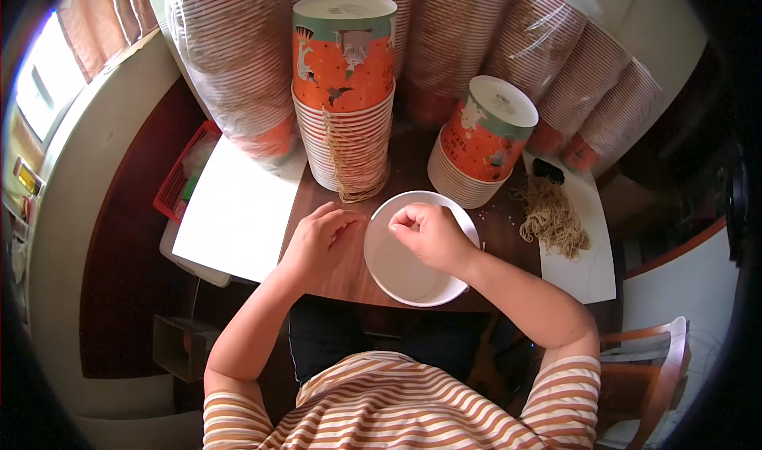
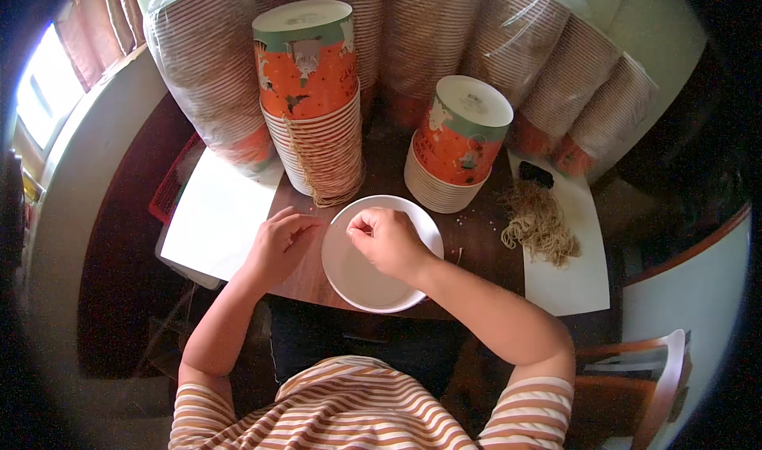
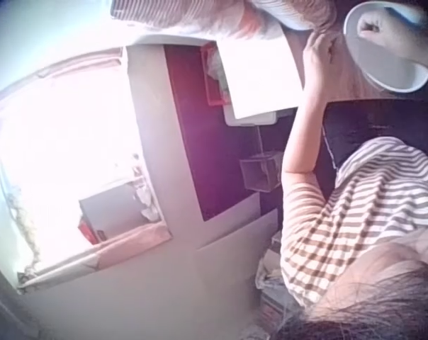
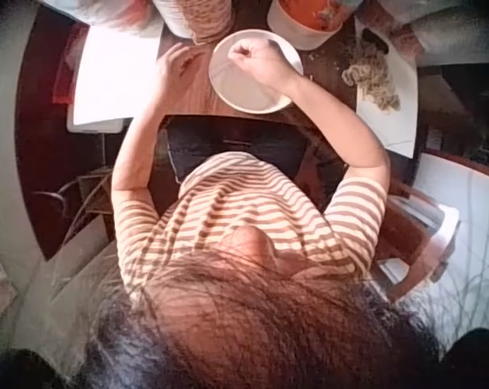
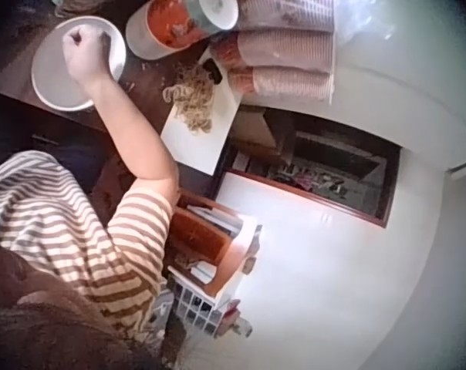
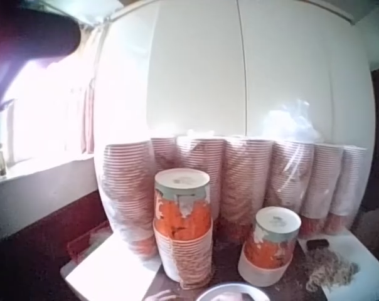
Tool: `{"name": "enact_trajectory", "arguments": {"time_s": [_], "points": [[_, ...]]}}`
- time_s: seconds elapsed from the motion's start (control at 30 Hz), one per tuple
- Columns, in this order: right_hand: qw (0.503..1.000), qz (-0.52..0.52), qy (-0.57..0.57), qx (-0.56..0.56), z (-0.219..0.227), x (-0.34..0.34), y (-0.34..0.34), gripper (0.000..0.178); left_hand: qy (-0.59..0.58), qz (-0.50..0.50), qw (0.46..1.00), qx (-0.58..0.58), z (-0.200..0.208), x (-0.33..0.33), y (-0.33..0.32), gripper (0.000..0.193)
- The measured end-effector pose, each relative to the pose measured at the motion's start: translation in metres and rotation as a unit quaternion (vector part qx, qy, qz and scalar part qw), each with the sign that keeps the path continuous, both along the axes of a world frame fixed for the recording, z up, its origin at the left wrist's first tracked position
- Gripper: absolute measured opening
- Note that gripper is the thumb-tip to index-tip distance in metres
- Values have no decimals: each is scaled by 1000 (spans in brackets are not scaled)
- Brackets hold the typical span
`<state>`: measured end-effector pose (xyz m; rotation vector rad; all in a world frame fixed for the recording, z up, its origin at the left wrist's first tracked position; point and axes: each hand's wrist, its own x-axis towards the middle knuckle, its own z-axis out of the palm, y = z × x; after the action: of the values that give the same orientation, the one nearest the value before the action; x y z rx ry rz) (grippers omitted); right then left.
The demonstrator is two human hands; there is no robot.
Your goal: Tie thin strings onto the sides of decorative paper buckets to create handles.
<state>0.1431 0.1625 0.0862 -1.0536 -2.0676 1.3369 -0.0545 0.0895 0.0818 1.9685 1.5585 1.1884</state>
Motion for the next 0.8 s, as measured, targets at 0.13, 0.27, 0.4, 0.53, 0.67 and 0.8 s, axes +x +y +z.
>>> {"name": "enact_trajectory", "arguments": {"time_s": [0.13,0.27,0.4,0.53,0.67,0.8], "points": [[997,-4,-19,69,-9,-6,4,13,-35,-4,999,-24,-10,-2,9,17],[993,-14,-18,119,-12,-9,7,11,-34,-4,998,-51,-7,-2,10,16],[990,-14,-30,137,-12,-11,9,11,-55,-5,996,-64,-12,-2,13,14],[989,-13,-29,146,-14,-12,10,11,-48,-9,997,-66,-11,-2,15,15],[989,-21,-28,143,-16,-14,10,11,-64,-12,994,-83,-13,-2,17,16],[992,-32,-45,113,-15,-16,10,11,-59,-29,994,-91,-11,-2,19,17]]}}
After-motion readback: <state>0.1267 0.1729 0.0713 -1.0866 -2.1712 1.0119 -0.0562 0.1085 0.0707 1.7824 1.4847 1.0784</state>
